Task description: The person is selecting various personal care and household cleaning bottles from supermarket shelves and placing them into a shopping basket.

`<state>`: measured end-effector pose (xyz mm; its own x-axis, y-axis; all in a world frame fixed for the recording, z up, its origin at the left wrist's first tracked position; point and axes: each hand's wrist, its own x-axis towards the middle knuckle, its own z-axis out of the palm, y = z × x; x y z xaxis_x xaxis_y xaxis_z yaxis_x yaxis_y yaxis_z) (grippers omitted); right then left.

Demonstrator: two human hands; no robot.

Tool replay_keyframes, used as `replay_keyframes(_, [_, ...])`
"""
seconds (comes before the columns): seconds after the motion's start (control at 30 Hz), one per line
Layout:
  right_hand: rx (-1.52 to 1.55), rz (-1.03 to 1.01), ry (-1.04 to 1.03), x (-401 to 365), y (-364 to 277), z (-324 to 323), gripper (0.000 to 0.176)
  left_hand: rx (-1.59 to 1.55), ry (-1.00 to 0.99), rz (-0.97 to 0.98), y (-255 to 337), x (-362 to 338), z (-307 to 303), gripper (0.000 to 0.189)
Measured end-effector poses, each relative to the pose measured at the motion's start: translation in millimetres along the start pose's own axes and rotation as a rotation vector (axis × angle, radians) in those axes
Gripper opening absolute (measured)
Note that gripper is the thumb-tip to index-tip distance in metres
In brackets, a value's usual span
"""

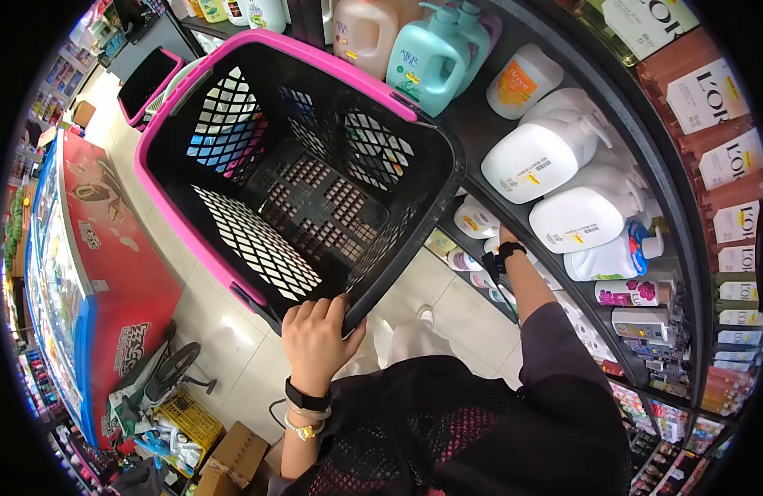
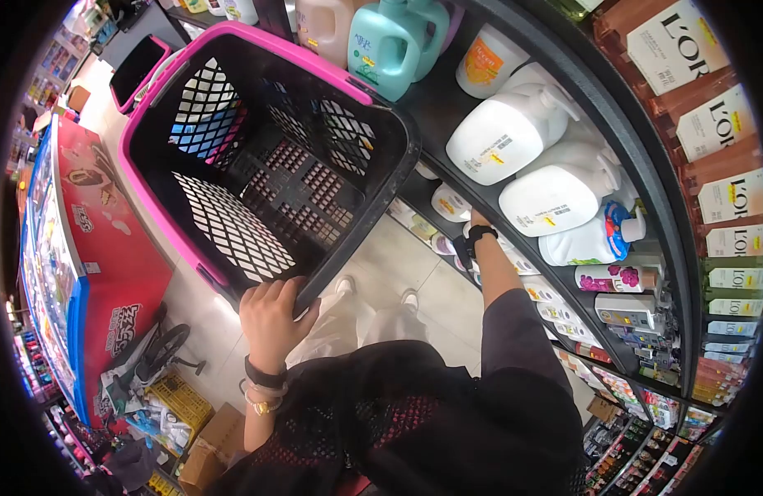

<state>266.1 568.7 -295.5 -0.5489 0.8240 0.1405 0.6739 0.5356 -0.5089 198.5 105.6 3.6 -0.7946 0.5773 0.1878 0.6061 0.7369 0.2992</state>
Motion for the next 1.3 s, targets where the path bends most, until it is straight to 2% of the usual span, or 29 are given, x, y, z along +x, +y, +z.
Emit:
replay_keyframes(0.1, [0.005, -0.012, 0.044, -1, -12, -2, 0.035, -0.011, 0.001, 0.004, 0, 2, 0, 0.024])
replay_keyframes(0.17, [-0.164, 0.131, -0.077, -2, -20, -10, 0.036, 0.011, -0.023, 0.01, 3, 5, 1, 0.026])
replay_keyframes(0.2, [-0.065, -0.055, 0.229, -10, -27, -5, 0.033, -0.001, -0.015, 0.008, 4, 6, 4, 0.026])
replay_keyframes(0.23, [-0.055, -0.055, 0.231, -18, -29, -8, 0.033, -0.01, -0.003, 0.007, 6, 9, 6, 0.026])
replay_keyframes(0.3, [0.301, 0.125, 0.157, -49, -91, -48, 0.039, -0.001, 0.026, 0.021, 8, 11, 7, 0.026])
replay_keyframes(0.33, [0.464, 0.131, 0.198, -52, -91, -43, 0.046, -0.01, 0.017, 0.024, 8, 11, 8, 0.027])
replay_keyframes(0.37, [0.339, 0.137, 0.223, -59, -97, -47, 0.05, -0.013, 0.006, 0.028, 7, 10, 7, 0.027])
replay_keyframes(0.4, [0.118, 0.17, 0.263, -62, -96, -43, 0.045, -0.008, -0.012, 0.027, 6, 9, 7, 0.029])
replay_keyframes(0.43, [0.111, 0.098, 0.299, -68, -99, -47, 0.047, -0.005, -0.01, 0.036, 6, 9, 6, 0.03])
replay_keyframes(0.47, [0.055, 0.204, 0.166, -72, -104, -55, 0.047, -0.011, -0.011, 0.041, 4, 7, 5, 0.031])
replay_keyframes(0.5, [0.027, 0.163, 0.1, -73, -98, -56, 0.055, -0.016, -0.007, 0.048, 3, 6, 5, 0.032])
replay_keyframes(0.6, [-0.155, 0.129, -0.079, -76, -101, -71, 0.052, -0.031, -0.002, 0.06, 2, 5, 3, 0.031])
replay_keyframes(0.7, [-0.281, -0.126, -0.096, -77, -94, -70, 0.047, 0.0, -0.02, 0.085, 0, 2, 3, 0.031])
replay_keyframes(0.73, [-0.271, -0.139, -0.129, -79, -101, -76, 0.045, -0.002, -0.02, 0.088, 0, 1, 1, 0.03])
replay_keyframes(0.77, [-0.347, -0.062, -0.196, -79, -105, -78, 0.044, -0.007, -0.02, 0.09, 0, 0, 0, 0.03])
replay_keyframes(0.9, [-0.358, -0.19, -0.129, -74, -86, -69, 0.037, 0.006, -0.018, 0.107, -2, -4, 4, 0.03])
replay_keyframes(1.07, [-0.378, -0.227, -0.059, -81, -85, -85, 0.04, -0.029, 0.017, 0.122, -6, -10, 7, 0.03])
replay_keyframes(1.13, [-0.337, -0.226, -0.042, -89, -89, -98, 0.043, -0.033, 0.032, 0.12, -8, -10, 7, 0.03])
replay_keyframes(1.17, [-0.311, -0.276, -0.035, -94, -90, -104, 0.036, -0.029, -0.011, 0.124, -8, -9, 6, 0.031])
replay_keyframes(1.23, [-0.216, -0.366, -0.071, -105, -95, -118, 0.038, -0.034, -0.057, 0.136, -9, -10, 6, 0.032])
replay_keyframes(1.3, [-0.214, -0.373, -0.101, -124, -137, -162, 0.034, -0.046, -0.013, 0.149, -11, -11, 10, 0.033])
